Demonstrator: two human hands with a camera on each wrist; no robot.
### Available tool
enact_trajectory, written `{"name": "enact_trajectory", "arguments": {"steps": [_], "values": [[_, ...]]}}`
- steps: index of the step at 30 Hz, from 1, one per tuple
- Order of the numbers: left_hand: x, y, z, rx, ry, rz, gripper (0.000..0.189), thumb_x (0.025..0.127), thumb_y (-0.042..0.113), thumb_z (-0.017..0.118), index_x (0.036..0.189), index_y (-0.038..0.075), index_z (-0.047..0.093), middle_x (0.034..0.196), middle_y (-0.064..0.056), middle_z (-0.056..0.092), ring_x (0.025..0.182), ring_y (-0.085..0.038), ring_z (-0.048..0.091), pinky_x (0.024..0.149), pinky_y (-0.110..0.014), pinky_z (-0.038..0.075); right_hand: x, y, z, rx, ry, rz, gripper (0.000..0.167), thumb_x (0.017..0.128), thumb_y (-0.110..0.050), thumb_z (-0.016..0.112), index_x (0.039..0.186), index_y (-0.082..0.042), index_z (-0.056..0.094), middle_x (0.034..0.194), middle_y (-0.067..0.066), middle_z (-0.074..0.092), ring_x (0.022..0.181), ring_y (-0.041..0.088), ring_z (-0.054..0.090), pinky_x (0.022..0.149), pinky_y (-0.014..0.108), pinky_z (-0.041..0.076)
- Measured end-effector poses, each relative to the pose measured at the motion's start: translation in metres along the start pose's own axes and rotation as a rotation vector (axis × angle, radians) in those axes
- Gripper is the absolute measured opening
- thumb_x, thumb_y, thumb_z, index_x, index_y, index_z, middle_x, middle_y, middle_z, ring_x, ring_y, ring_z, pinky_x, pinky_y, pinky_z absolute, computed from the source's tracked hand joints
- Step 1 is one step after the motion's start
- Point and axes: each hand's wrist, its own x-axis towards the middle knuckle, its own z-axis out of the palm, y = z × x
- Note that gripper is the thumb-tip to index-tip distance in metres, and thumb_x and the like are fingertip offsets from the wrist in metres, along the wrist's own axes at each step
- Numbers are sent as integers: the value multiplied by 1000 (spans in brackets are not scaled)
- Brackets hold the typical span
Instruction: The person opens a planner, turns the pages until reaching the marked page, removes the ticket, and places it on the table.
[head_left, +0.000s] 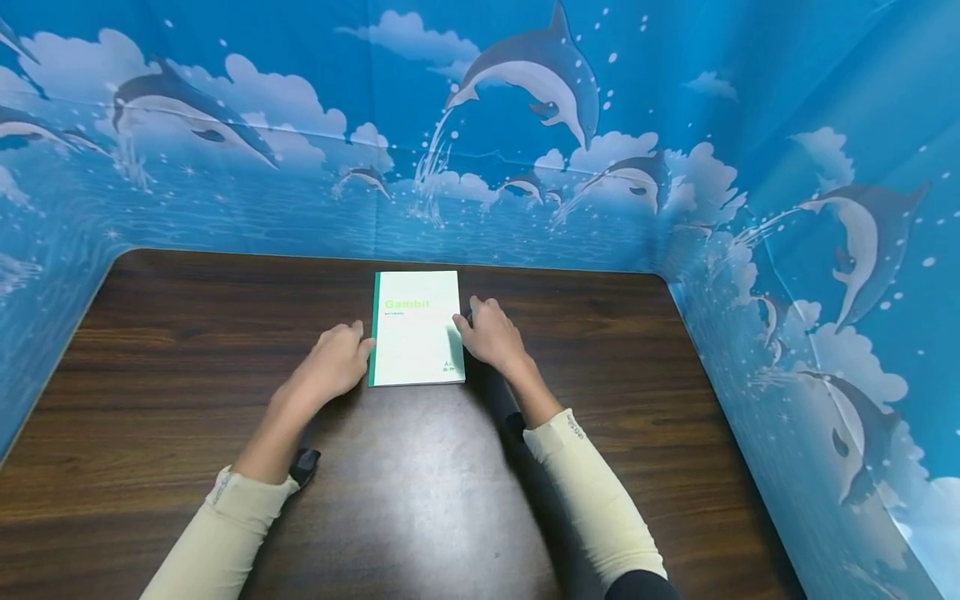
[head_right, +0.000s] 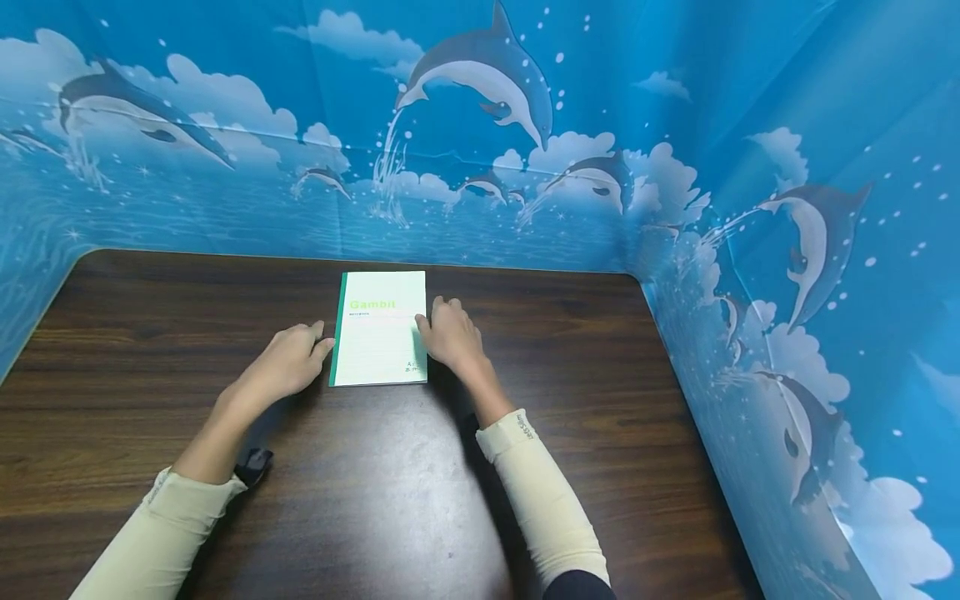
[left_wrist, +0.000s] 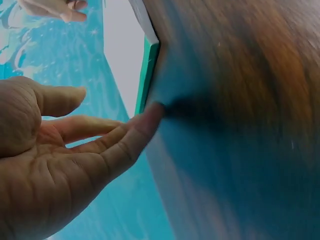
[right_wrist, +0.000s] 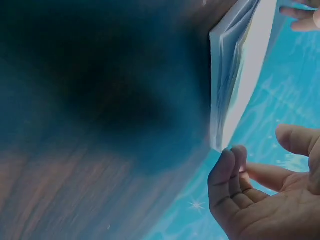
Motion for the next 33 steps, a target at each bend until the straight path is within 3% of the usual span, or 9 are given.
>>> {"name": "enact_trajectory", "arguments": {"steps": [2,4,6,8,10,12,15,26,33], "values": [[6,-2,2,-15,-20,3,55,117,16,37,156,-23,30,160,-47,32,134,-62,50,104,-65,49,9,1,-1,1,-26,10,62,115,-38,49,163,2,40,165,25,44,132,39,59,95,50,52],[11,-3,4,-20,-16,12,52,116,14,40,152,-24,37,158,-47,35,130,-62,50,96,-60,49,17,2,-1,16,-51,20,60,116,-37,48,161,2,43,166,24,44,116,38,63,87,47,50],[15,-5,5,-27,-11,17,42,115,12,43,137,-22,56,154,-47,42,118,-60,54,86,-55,46,23,2,0,15,-77,27,56,116,-35,48,156,3,50,162,25,48,96,33,59,78,42,45],[19,-7,6,-32,-10,16,33,114,11,46,109,-14,66,130,-46,58,108,-55,54,83,-51,44,27,1,2,25,-103,30,49,116,-34,49,145,4,59,154,26,54,77,28,48,71,39,41],[21,-8,7,-34,-11,12,35,113,11,48,83,-2,60,98,-34,61,97,-45,53,79,-46,42,37,9,12,33,-114,20,44,115,-39,51,117,1,69,140,24,60,68,21,40,66,36,38],[23,-9,7,-37,-10,14,40,112,11,50,72,7,49,75,-18,49,83,-36,48,74,-42,39,38,7,15,21,-123,29,44,114,-38,52,88,-3,62,129,23,60,66,19,38,63,35,37],[23,-9,7,-52,-8,14,44,111,11,53,69,12,42,67,-5,34,69,-24,36,67,-38,35,36,6,19,-4,-113,28,51,113,-37,55,70,-11,47,125,19,59,65,19,37,59,34,37],[23,-9,8,-83,9,51,53,111,10,54,62,16,34,60,3,22,57,-15,21,61,-33,29,14,-17,10,-134,23,0,29,112,-29,59,90,-10,60,116,14,57,77,23,50,65,36,42],[25,-8,10,-119,22,54,50,111,11,51,65,15,33,64,1,22,70,-21,27,69,-36,30,10,-37,-8,-96,185,-99,19,109,-15,64,113,-1,75,94,15,75,70,20,63,60,29,45]]}}
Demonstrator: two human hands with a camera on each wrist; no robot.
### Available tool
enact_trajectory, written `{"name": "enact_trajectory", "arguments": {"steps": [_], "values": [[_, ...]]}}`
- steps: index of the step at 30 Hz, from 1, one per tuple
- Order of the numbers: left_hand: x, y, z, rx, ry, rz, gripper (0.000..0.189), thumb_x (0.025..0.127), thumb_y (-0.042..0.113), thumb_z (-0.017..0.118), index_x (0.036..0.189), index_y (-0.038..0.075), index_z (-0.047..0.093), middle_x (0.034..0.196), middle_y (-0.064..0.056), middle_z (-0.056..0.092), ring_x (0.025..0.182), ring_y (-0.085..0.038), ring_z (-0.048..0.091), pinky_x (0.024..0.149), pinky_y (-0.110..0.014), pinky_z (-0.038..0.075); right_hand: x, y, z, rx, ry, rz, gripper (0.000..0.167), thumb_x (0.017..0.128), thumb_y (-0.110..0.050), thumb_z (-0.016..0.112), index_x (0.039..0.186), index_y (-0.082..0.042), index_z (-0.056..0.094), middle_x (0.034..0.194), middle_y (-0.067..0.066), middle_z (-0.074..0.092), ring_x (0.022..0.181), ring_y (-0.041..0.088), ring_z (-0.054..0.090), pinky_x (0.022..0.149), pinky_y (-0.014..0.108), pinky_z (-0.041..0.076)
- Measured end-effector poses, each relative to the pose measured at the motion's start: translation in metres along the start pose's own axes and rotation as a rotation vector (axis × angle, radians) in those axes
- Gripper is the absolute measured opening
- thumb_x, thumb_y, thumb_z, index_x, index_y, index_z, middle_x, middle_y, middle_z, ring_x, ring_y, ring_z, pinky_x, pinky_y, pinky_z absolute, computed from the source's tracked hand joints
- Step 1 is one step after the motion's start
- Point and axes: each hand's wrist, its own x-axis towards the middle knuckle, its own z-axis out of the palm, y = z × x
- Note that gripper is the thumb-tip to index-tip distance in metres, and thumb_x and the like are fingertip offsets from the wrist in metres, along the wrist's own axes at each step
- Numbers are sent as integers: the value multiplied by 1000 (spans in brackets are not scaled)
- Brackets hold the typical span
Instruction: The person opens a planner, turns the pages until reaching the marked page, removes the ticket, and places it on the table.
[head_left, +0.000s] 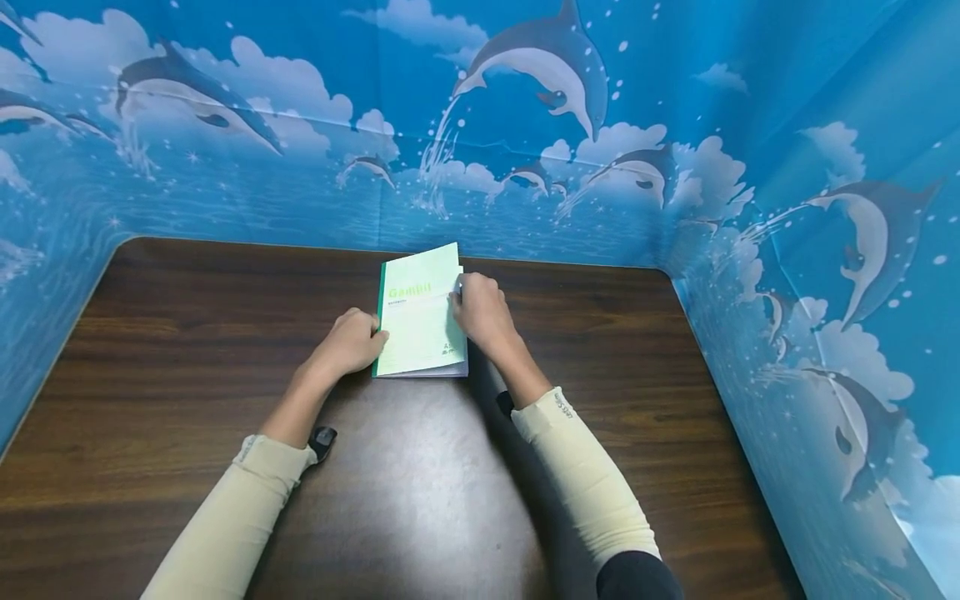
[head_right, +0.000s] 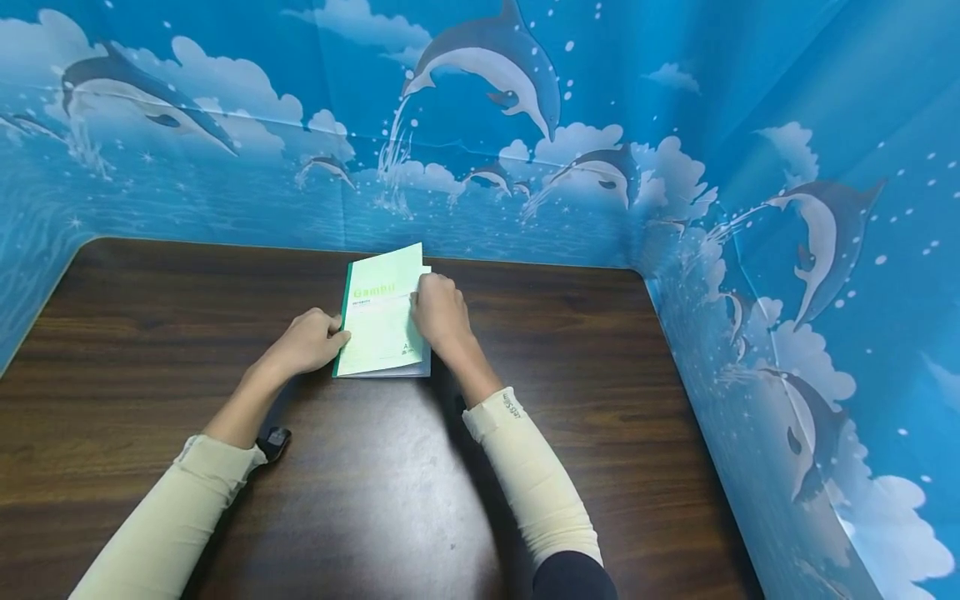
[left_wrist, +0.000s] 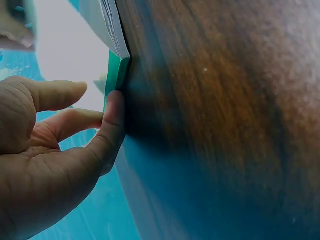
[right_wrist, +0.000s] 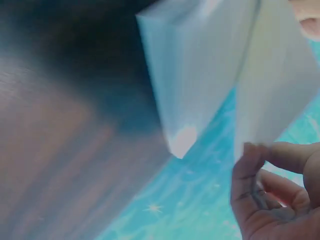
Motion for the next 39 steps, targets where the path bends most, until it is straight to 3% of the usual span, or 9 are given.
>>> {"name": "enact_trajectory", "arguments": {"steps": [2,5,7,9,13,23,27,32,39], "values": [[-1,-1,-1,-21,-18,-9,49,112,10,48,65,15,32,69,-2,24,68,-20,27,68,-36,31,2,-9,-7,47,36,-4,24,108,-15,66,123,1,75,98,16,79,72,20,71,59,28,48],[-3,-3,-2,-56,-69,-34,46,113,9,43,67,12,39,99,-25,63,59,-17,29,63,-34,34,4,-23,-16,143,47,7,24,108,-18,67,122,0,75,100,14,82,73,20,77,58,26,54],[-5,-6,-2,-75,-103,-53,42,113,8,40,73,3,52,151,-39,52,54,-15,37,60,-32,37,5,-33,-20,210,31,10,20,108,-19,66,112,-2,75,93,13,81,67,21,76,55,28,54],[-8,-9,-4,-89,-117,-67,36,114,9,39,101,-10,67,170,-33,28,60,-16,53,62,-31,43,6,-42,-22,274,2,-4,18,108,-19,64,103,-3,71,86,11,79,61,22,75,52,29,55],[-14,-16,-11,-101,-102,-95,46,115,14,43,153,-12,48,163,-31,45,82,-22,68,68,-32,47,12,-61,-22,369,-68,-51,18,108,-16,60,95,-6,67,76,9,76,58,20,74,54,30,58],[-35,-41,-35,-218,-45,-182,46,115,16,46,153,-8,51,104,-20,75,77,-14,72,70,-31,58,25,-108,-9,522,-250,-97,23,108,-18,56,89,-6,58,76,12,71,62,20,74,65,35,64],[-43,-57,-44,-373,-74,-170,47,117,14,38,154,-14,46,133,-34,65,103,-27,76,85,-33,64,30,-127,5,517,-294,-85,26,110,-23,58,89,-7,59,75,13,73,61,20,75,64,30,63],[-51,-74,-53,-602,-113,-177,49,119,18,32,158,-12,41,166,-34,37,142,-41,55,105,-40,58,35,-148,27,437,-295,-85,32,110,-28,58,84,-10,60,71,8,74,63,17,75,67,24,55],[-57,-86,-64,-651,-68,-232,55,118,24,32,156,-16,40,149,-30,54,102,-5,71,93,-23,60,41,-170,59,344,-313,-52,35,107,-31,62,78,-12,62,62,5,70,59,18,69,58,29,45]]}}
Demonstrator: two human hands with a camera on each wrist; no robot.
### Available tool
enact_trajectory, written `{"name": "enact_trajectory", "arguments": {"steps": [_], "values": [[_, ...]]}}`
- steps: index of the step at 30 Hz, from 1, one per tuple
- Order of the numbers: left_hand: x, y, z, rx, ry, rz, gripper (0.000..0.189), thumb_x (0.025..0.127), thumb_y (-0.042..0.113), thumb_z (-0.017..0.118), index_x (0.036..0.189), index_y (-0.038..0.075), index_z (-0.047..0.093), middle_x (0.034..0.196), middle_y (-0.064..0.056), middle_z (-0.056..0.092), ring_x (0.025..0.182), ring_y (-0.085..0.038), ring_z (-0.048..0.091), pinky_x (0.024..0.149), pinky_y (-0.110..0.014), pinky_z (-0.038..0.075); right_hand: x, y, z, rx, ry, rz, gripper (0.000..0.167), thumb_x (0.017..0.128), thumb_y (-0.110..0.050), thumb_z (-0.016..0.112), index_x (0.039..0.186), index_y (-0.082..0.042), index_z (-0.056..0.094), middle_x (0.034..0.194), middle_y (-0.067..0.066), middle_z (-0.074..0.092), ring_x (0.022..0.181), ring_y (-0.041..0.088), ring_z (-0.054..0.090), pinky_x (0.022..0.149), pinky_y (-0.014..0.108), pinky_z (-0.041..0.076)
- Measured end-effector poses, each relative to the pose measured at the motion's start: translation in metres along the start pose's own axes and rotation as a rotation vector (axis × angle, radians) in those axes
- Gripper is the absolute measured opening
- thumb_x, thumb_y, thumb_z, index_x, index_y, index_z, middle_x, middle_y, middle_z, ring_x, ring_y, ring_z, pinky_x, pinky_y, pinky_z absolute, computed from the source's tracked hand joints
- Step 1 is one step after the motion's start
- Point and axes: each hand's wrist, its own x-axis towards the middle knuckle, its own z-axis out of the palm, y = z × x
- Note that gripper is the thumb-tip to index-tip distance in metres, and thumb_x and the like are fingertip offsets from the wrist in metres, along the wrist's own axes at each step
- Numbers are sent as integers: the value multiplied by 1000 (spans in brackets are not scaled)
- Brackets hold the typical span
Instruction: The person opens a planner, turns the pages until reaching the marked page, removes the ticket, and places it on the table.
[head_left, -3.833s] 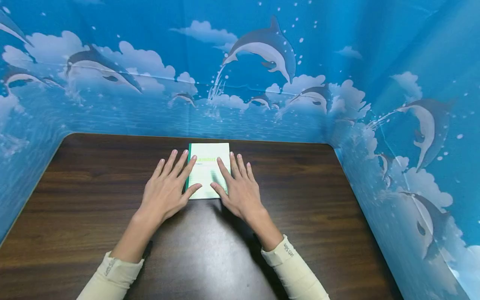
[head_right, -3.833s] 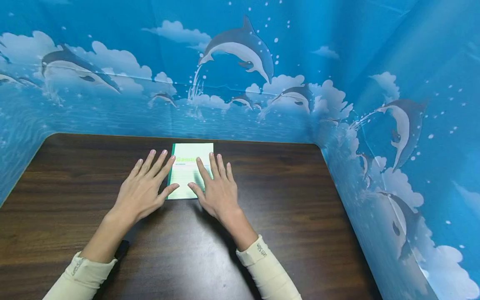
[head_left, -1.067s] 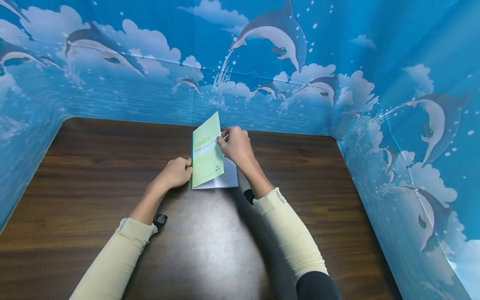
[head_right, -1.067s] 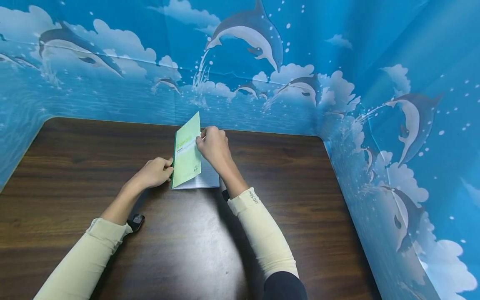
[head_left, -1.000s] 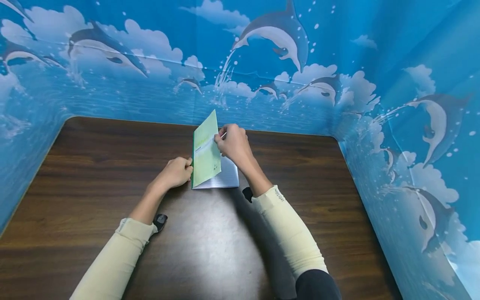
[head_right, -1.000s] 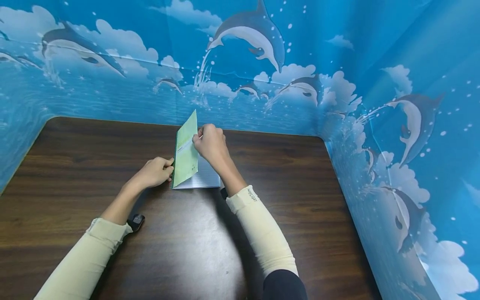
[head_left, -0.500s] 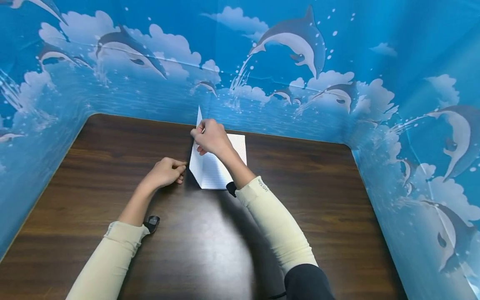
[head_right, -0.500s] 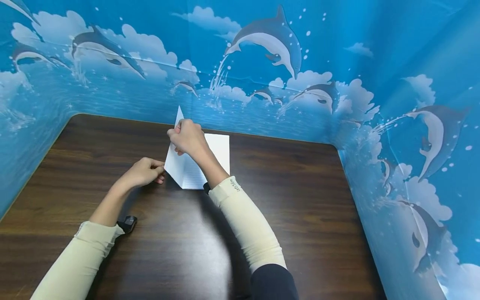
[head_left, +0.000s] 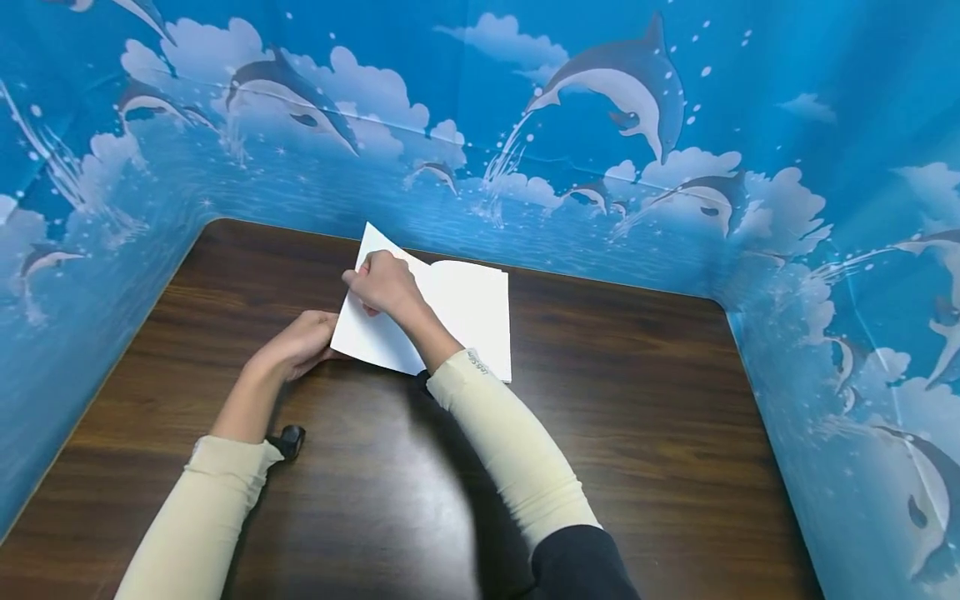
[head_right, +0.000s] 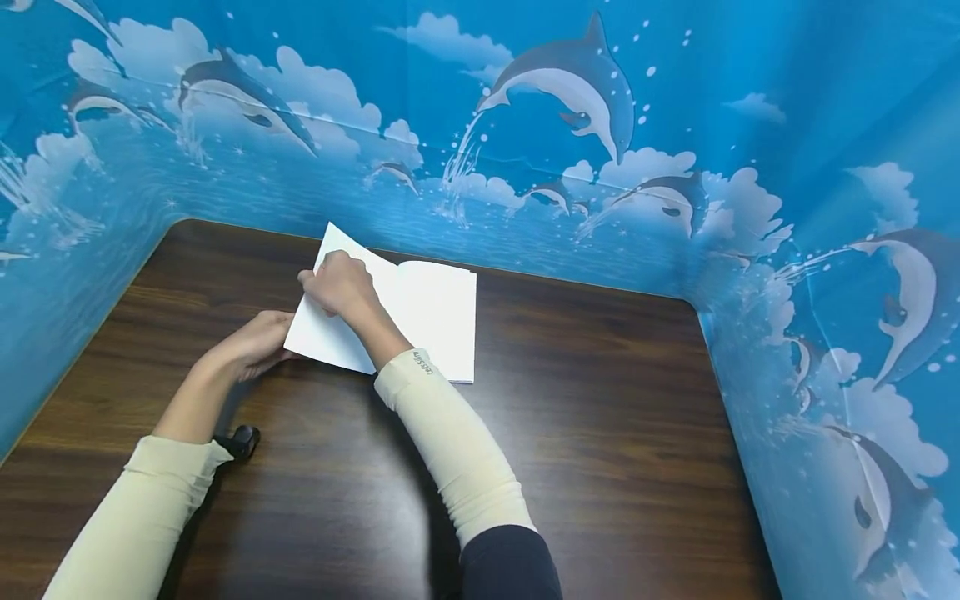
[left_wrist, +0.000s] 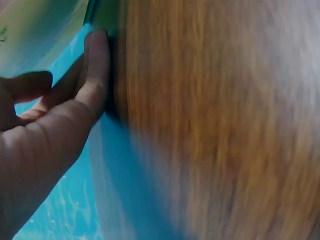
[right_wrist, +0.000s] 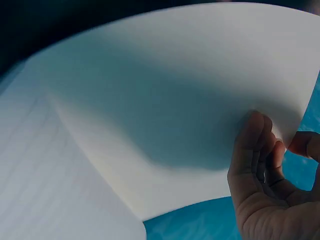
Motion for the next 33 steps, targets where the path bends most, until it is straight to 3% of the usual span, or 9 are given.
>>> {"name": "enact_trajectory", "arguments": {"steps": [5,9,12,16,19,21,23,29,33], "values": [[-3,1,-8,-18,29,-35,65,119,36,24,160,-13,35,143,-21,57,94,0,70,86,-21,60,25,9,29,-34,3,46,36,104,-35,64,74,-15,64,58,2,67,55,17,65,58,31,48],[-1,1,-11,-18,36,-51,67,119,39,20,161,-12,32,150,-25,53,94,3,69,87,-21,60,41,21,51,-19,3,73,35,102,-39,66,77,-16,66,58,2,69,53,17,67,57,32,51],[0,2,-12,-3,89,-57,65,119,36,21,156,-14,38,129,-17,63,88,4,65,82,-19,59,59,34,73,5,27,105,31,100,-39,68,77,-18,65,54,0,68,48,14,67,53,29,51],[-1,1,-13,57,166,-51,54,118,27,31,149,-15,44,112,-7,59,87,-1,60,77,-18,56,58,36,84,43,32,158,26,100,-35,70,82,-16,65,54,1,68,44,14,66,49,27,51],[0,0,-13,165,204,-14,42,113,15,43,138,-16,55,115,-13,59,91,-8,57,78,-21,53,56,38,90,39,61,173,26,99,-34,72,83,-16,64,52,0,66,42,13,65,47,27,51],[2,0,-11,238,233,8,33,109,11,48,124,-15,61,108,-12,61,91,-14,53,76,-24,48,58,42,95,20,92,160,29,98,-35,75,79,-16,63,49,-1,64,39,13,62,45,26,49],[4,0,-11,295,257,16,29,107,9,51,120,-14,63,107,-13,63,93,-18,52,76,-25,46,59,43,99,-14,111,158,35,97,-39,76,74,-17,63,48,-2,62,38,12,61,44,26,48],[6,4,-12,380,289,-48,41,107,15,58,132,-17,59,125,-31,71,109,-28,63,80,-25,48,65,41,101,-91,64,201,51,99,-53,73,64,-17,68,49,-1,64,40,13,61,43,28,47],[10,7,-11,435,295,-83,46,106,19,61,133,-18,59,131,-33,70,117,-38,66,87,-37,52,67,41,93,-118,18,229,50,101,-52,71,66,-17,72,50,-1,64,45,13,61,46,27,45]]}}
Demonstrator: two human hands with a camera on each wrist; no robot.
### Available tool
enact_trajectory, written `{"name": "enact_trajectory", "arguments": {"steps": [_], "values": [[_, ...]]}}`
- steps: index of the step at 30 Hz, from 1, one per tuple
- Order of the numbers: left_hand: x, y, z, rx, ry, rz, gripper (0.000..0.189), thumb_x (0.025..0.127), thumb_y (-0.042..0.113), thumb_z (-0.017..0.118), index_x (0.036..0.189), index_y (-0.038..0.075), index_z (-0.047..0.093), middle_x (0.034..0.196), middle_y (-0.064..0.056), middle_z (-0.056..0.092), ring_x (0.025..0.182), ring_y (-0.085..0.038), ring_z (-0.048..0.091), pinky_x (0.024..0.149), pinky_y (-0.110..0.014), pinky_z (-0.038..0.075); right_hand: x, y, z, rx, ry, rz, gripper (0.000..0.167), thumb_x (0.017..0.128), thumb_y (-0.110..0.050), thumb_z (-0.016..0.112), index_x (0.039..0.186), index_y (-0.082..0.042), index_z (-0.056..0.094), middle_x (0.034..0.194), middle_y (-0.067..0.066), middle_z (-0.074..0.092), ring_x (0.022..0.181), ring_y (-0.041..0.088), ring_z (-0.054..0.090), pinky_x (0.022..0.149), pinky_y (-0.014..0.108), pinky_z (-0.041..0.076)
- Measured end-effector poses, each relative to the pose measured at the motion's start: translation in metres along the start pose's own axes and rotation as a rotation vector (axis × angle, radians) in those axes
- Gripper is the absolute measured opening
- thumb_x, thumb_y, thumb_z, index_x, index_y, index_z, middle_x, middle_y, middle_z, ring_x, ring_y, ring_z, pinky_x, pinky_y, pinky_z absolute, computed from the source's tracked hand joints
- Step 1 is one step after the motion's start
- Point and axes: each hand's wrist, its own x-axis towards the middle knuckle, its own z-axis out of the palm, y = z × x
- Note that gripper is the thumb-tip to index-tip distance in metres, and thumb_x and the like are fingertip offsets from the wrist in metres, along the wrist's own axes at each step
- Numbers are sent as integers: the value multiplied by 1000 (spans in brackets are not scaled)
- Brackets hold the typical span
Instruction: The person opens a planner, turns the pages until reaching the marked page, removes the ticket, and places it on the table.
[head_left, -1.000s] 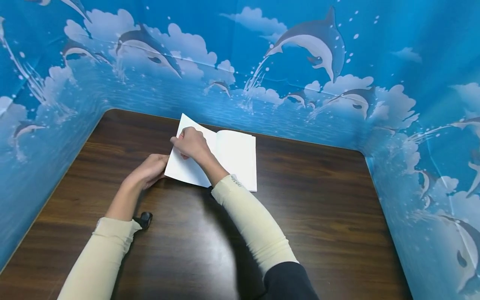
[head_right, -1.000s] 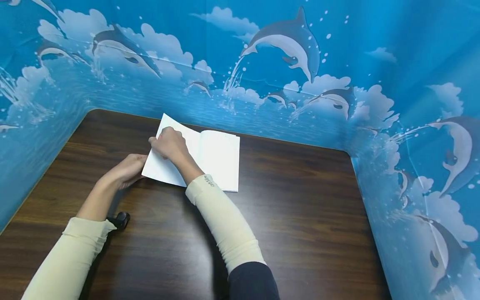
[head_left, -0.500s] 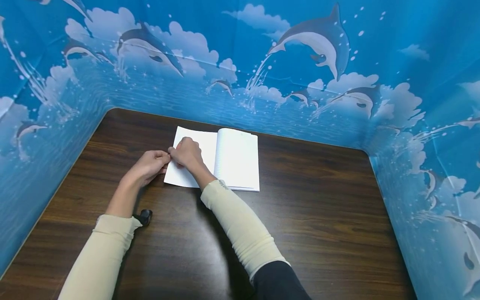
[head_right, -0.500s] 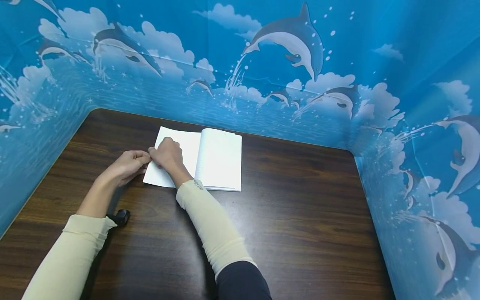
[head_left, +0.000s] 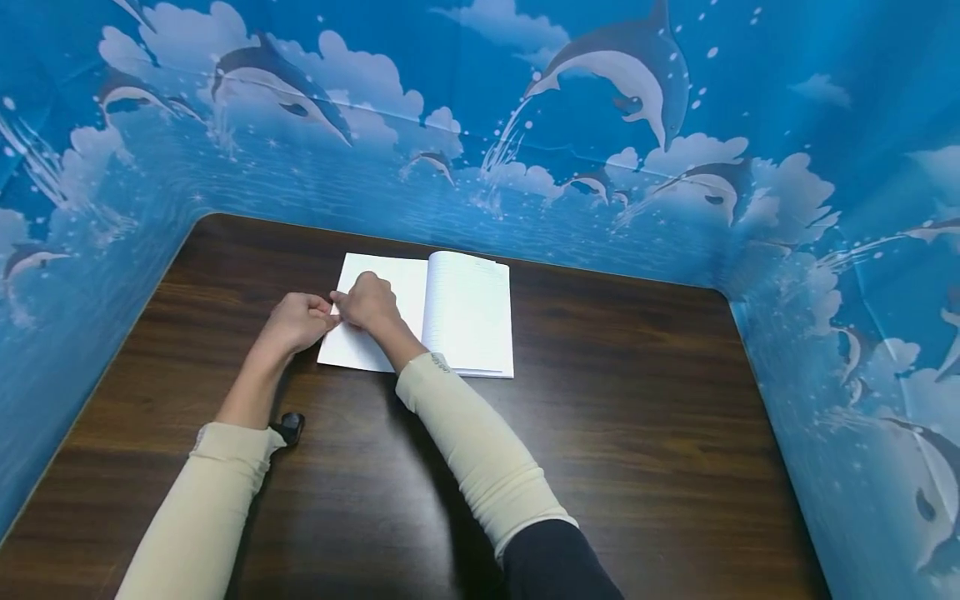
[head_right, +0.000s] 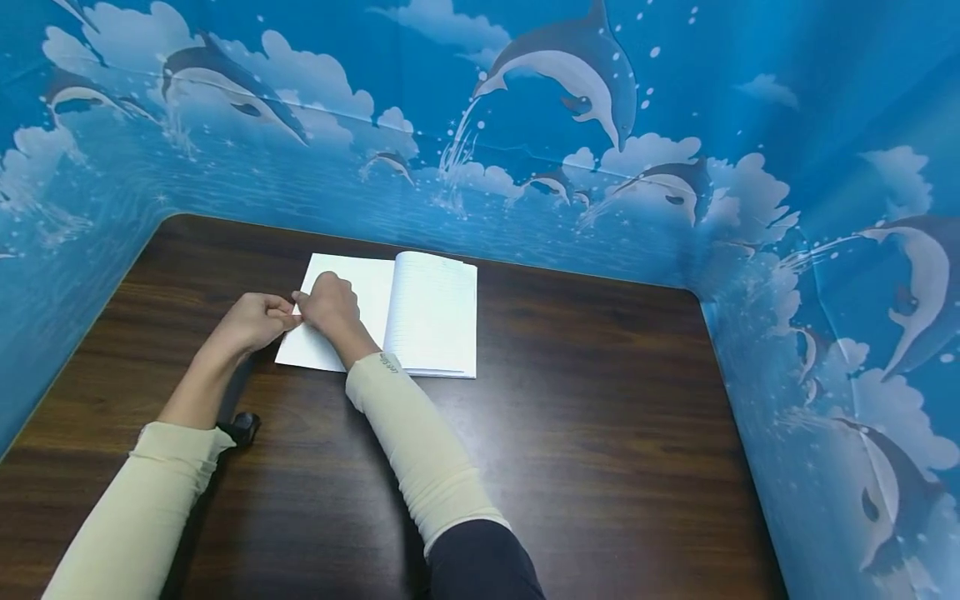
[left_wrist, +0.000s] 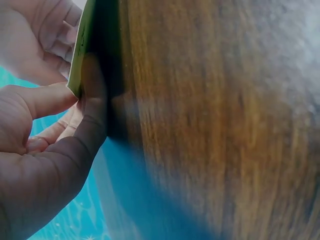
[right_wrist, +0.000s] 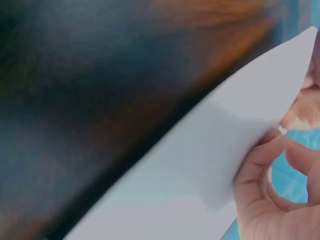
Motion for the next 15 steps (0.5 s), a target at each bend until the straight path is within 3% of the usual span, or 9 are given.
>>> {"name": "enact_trajectory", "arguments": {"steps": [5,10,15], "values": [[0,-1,-1,13,-21,-16,53,108,23,59,140,-19,54,139,-37,63,128,-47,62,100,-53,53,-21,0,-32,5,-29,-20,41,102,-43,73,71,-16,78,55,-2,69,53,11,65,54,25,47],[-2,-4,-3,2,-49,-31,54,109,28,59,141,-15,55,143,-36,61,134,-49,58,104,-57,51,-51,2,-82,64,2,-82,31,104,-34,72,89,-11,83,74,4,79,64,11,69,63,24,50],[-1,-4,-6,8,-66,-17,54,109,28,58,143,-14,53,147,-38,57,136,-51,56,106,-60,50,-47,17,-126,110,27,-85,31,106,-31,71,96,-4,83,77,9,78,66,13,64,70,28,49]]}}
